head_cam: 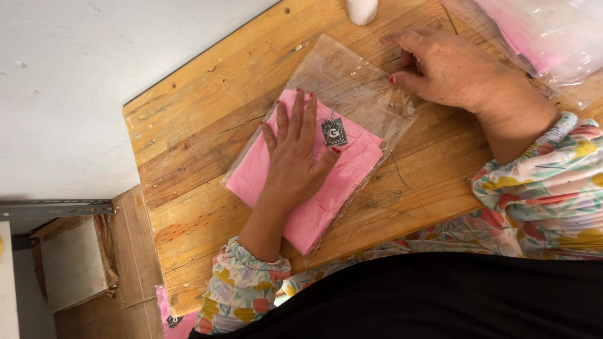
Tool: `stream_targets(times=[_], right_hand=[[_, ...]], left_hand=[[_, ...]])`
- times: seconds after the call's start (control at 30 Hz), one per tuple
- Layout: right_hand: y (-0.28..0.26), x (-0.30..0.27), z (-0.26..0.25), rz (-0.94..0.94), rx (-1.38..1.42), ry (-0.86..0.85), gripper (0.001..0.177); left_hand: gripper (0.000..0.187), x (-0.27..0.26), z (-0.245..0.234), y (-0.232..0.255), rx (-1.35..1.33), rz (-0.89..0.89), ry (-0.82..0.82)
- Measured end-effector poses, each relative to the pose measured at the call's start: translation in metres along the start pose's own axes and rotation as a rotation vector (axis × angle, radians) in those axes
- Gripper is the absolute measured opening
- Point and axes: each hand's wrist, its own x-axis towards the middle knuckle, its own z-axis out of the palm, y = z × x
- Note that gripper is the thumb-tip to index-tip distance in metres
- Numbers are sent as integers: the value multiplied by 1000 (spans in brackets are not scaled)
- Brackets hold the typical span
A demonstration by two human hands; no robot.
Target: The person prepares a pink shirt by cleaning it with a lint roller and then folding it and placing it into a clear plastic bag.
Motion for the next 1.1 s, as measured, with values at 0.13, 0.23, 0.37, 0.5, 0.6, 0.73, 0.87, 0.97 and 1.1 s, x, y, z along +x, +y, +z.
stream_targets(times=[0.13, 0.23, 0.37, 0.5, 0.6, 0.73, 0.87, 0.97, 1.1], right_hand=[[-1, 1, -2, 11, 25, -2, 57], [0, 1, -2, 6, 21, 7, 57], [2, 2, -1, 19, 3, 7, 58], [3, 2, -2, 21, 33, 10, 59], [5, 2, -1, 56, 27, -1, 57], [3, 2, -7, 89, 43, -6, 59], [1, 2, -13, 139, 136, -11, 56], [5, 1, -10, 208, 330, 21, 57], [9, 2, -10, 163, 925, -39, 60]], left_hand=[[74, -2, -23, 3, -218, -17, -35], [72, 0, -49, 12, -261, -52, -41], [61, 15, -60, 5, -70, -59, 24], [58, 51, -48, -19, 30, -94, 103], [58, 80, -41, -26, 22, -280, 44], [53, 104, -44, -26, -62, -379, 17], [23, 108, -49, -29, -235, -425, -47], [21, 105, -47, -44, -433, -373, -7], [11, 91, -62, -48, -809, -352, 100]])
